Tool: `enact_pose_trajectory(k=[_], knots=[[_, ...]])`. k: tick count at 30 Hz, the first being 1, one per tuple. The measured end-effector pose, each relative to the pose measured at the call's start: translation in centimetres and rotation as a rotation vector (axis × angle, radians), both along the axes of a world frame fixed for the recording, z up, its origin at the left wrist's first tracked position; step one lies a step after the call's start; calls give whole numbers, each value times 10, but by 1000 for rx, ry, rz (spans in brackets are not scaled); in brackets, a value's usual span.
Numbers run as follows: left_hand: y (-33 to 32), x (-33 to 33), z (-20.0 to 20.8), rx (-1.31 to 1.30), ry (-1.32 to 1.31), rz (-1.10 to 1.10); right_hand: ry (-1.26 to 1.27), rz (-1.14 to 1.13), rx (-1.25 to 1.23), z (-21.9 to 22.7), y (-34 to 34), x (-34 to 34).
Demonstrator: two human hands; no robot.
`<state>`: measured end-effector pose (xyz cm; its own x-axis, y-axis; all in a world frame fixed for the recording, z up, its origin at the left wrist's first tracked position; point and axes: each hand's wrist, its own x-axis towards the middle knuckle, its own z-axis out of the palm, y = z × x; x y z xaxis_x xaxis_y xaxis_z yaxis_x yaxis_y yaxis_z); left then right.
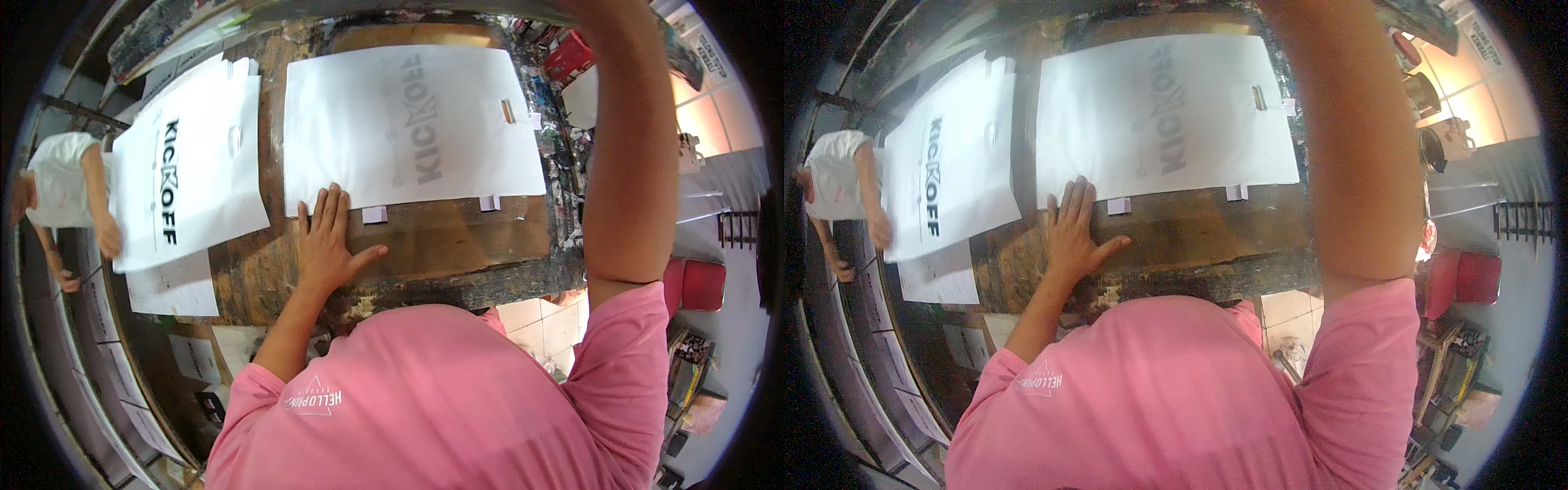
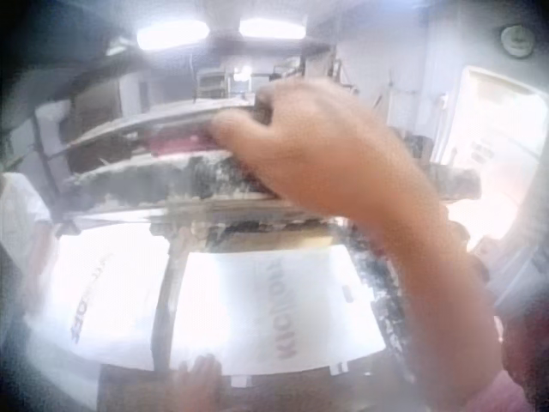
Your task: The person performs screen printing on plastic bags by placing a bag on the base, lowering the printing screen, spreading ink with a squeegee, and then lifting the screen to remove the printed bag.
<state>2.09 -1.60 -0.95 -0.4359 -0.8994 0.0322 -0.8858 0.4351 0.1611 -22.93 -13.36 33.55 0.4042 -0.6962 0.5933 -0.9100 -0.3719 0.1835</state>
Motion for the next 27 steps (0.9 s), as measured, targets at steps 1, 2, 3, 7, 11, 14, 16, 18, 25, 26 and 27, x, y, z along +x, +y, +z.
enact_pose_trajectory(k=[1, 2, 3, 7, 11, 14, 16, 18, 25, 26, 27], knots=[[0, 0, 5, -40, 21, 22, -94, -26, 96, -2, 9, 5], [-1, -1, 12, -85, 49, 37, -189, -67, 179, -2, 21, 7], [-1, -2, 22, -131, 77, 51, -285, -114, 256, -3, 34, 10], [14, 14, 104, 259, 1384, 235, -151, -41, -4, -74, 40, 0], [37, 22, 147, 835, 2397, 310, -51, 62, 394, -157, 103, -5], [55, 37, 64, 881, 2102, 588, -91, 97, 669, -222, 128, -9], [57, 38, 40, 949, 2036, 735, -205, 115, 676, -259, 142, -7], [56, 40, 22, 948, 1984, 805, -271, 99, 693, -278, 146, 1], [69, 52, -11, 903, 1918, 739, -186, 74, 620, -309, 42, -5], [70, 54, -12, 916, 1911, 726, -179, 92, 546, -315, 13, -8], [70, 56, -14, 923, 1905, 708, -158, 97, 500, -320, -18, -12]])
